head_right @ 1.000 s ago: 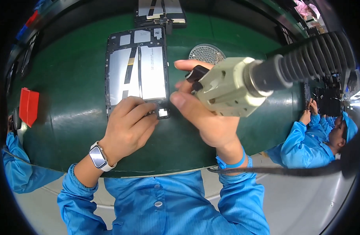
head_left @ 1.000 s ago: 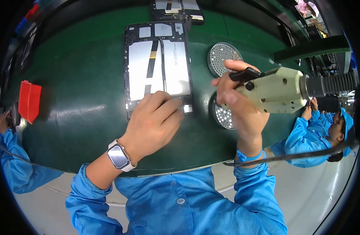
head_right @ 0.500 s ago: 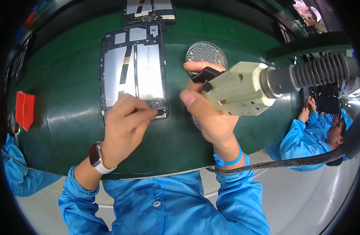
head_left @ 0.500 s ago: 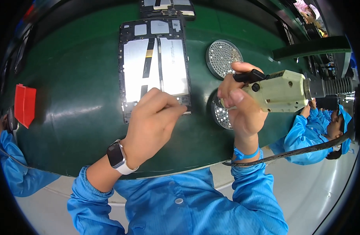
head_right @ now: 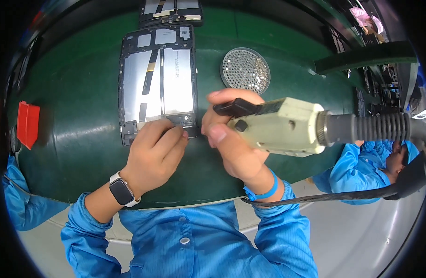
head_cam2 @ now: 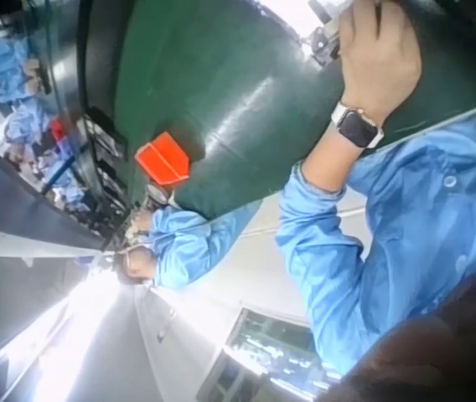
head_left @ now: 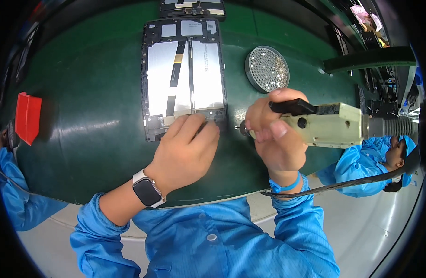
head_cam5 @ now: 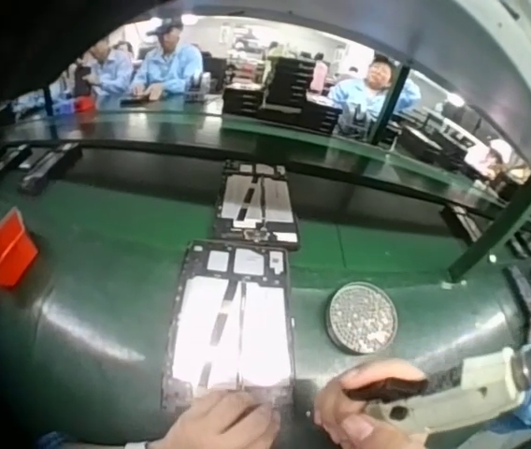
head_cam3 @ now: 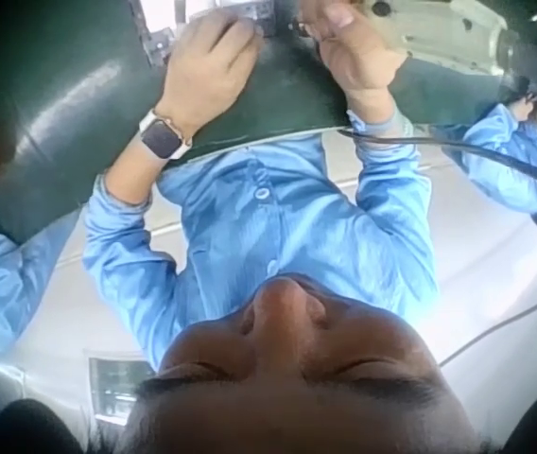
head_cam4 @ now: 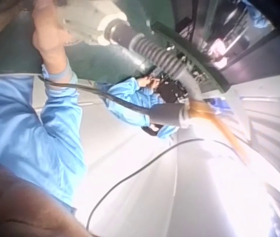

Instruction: The person assembles tablet screen components by fastening screws with an electric screwdriver.

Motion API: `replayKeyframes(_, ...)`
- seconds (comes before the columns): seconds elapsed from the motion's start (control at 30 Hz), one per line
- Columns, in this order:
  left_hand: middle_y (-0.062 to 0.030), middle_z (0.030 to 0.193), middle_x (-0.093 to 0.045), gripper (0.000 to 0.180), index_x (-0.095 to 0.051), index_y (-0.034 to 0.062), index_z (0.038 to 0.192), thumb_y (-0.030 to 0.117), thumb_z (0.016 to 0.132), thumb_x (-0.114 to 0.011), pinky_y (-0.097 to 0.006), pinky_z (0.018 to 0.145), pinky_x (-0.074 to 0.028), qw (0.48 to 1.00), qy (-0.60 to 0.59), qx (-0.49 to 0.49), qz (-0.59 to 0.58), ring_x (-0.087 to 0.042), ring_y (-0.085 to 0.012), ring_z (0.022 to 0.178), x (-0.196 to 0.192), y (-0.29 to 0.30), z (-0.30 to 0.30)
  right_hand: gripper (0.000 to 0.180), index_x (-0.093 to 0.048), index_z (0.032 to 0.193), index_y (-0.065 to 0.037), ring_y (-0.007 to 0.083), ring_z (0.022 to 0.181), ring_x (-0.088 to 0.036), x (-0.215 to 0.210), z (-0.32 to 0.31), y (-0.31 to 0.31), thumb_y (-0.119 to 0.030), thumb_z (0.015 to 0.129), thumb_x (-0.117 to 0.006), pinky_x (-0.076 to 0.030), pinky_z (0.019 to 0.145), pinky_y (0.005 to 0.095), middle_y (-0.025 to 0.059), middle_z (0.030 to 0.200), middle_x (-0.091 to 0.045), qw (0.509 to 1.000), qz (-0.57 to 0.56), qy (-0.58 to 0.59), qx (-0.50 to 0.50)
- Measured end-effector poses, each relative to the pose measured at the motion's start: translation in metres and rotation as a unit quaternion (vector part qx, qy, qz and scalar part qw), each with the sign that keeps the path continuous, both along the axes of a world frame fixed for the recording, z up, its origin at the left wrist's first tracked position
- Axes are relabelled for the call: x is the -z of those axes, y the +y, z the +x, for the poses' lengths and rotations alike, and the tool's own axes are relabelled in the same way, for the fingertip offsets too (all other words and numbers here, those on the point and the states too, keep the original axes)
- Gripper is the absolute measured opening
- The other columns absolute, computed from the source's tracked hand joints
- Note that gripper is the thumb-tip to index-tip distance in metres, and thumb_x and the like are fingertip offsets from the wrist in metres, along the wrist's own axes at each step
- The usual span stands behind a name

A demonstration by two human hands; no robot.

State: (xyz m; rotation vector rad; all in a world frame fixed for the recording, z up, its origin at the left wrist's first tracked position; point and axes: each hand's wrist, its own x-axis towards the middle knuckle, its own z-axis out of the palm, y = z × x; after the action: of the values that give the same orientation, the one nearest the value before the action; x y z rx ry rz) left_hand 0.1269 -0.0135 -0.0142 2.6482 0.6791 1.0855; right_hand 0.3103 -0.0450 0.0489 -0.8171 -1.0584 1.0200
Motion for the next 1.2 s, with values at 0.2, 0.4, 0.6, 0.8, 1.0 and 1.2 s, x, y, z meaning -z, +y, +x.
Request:
replayKeyframes(0.2, -0.0093, 0.096, -0.061, 0.021, -0.069, -0.0040, 0.091, 0.005, 0.072, -0.068, -0.038, 0.080, -0.051, 1.000, 0.009, -0.003, 0.022, -0.059, -0.0271, 0.096, 0.002, 0.000, -0.003, 0.039, -0.049, 0.122, 0.003, 0.0134, 0.059, -0.045, 0.008, -0.009, 0.002, -0.013, 0.087, -0.059, -0.043, 0.061, 0.0343, 0.0023, 0.066, -0.046, 0.996, -0.022, -0.087, 0.003)
replayKeyframes(0.4, -0.0089, 0.097, -0.061, 0.024, -0.070, -0.0041, 0.093, 0.005, 0.072, -0.067, -0.037, 0.081, -0.051, 1.000, 0.008, -0.009, 0.026, -0.060, -0.0267, 0.096, 0.004, 0.000, -0.003, 0.033, -0.050, 0.116, 0.001, 0.0135, 0.058, -0.044, 0.010, -0.008, 0.005, -0.013, 0.087, -0.060, -0.043, 0.061, 0.0343, 0.0023, 0.066, -0.047, 0.995, -0.018, -0.098, -0.008)
replayKeyframes(0.6, -0.0090, 0.099, -0.062, 0.026, -0.070, -0.0038, 0.096, 0.007, 0.072, -0.068, -0.037, 0.081, -0.051, 1.000, 0.018, 0.017, 0.013, -0.060, -0.0265, 0.098, -0.005, 0.003, -0.006, 0.027, -0.053, 0.109, 0.002, 0.0132, 0.059, -0.047, 0.006, -0.006, 0.004, -0.009, 0.086, -0.063, -0.045, 0.063, 0.0337, 0.0041, 0.068, -0.053, 0.978, -0.013, -0.204, -0.033)
replayKeyframes(0.8, -0.0091, 0.103, -0.064, 0.026, -0.071, -0.0037, 0.097, 0.005, 0.073, -0.067, -0.038, 0.079, -0.051, 0.999, 0.041, 0.011, 0.006, -0.061, -0.0267, 0.097, -0.007, 0.001, -0.009, 0.029, -0.058, 0.113, 0.004, 0.0126, 0.058, -0.053, 0.011, -0.008, 0.010, -0.002, 0.085, -0.063, -0.046, 0.054, 0.0279, 0.0063, 0.070, -0.059, 0.986, -0.024, -0.164, -0.024)
replayKeyframes(1.0, -0.0091, 0.099, -0.065, 0.022, -0.071, -0.0041, 0.094, 0.002, 0.073, -0.070, -0.039, 0.077, -0.051, 1.000, 0.008, 0.024, 0.004, -0.061, -0.0267, 0.095, -0.010, 0.004, -0.004, 0.026, -0.058, 0.109, 0.003, 0.0127, 0.055, -0.046, -0.024, 0.046, 0.045, -0.018, 0.093, -0.060, -0.042, 0.053, 0.0319, 0.0004, 0.060, -0.043, 0.981, 0.047, -0.075, 0.171)
replayKeyframes(1.2, -0.0080, 0.098, -0.064, 0.020, -0.071, -0.0030, 0.093, 0.002, 0.074, -0.072, -0.038, 0.076, -0.051, 0.999, 0.006, 0.038, -0.023, -0.061, -0.0263, 0.094, -0.009, 0.009, -0.007, 0.018, -0.061, 0.101, 0.004, 0.0142, 0.051, -0.046, -0.001, 0.072, 0.085, -0.010, 0.090, -0.061, -0.043, 0.053, 0.0328, 0.0029, 0.060, -0.046, 0.970, 0.041, -0.067, 0.229)
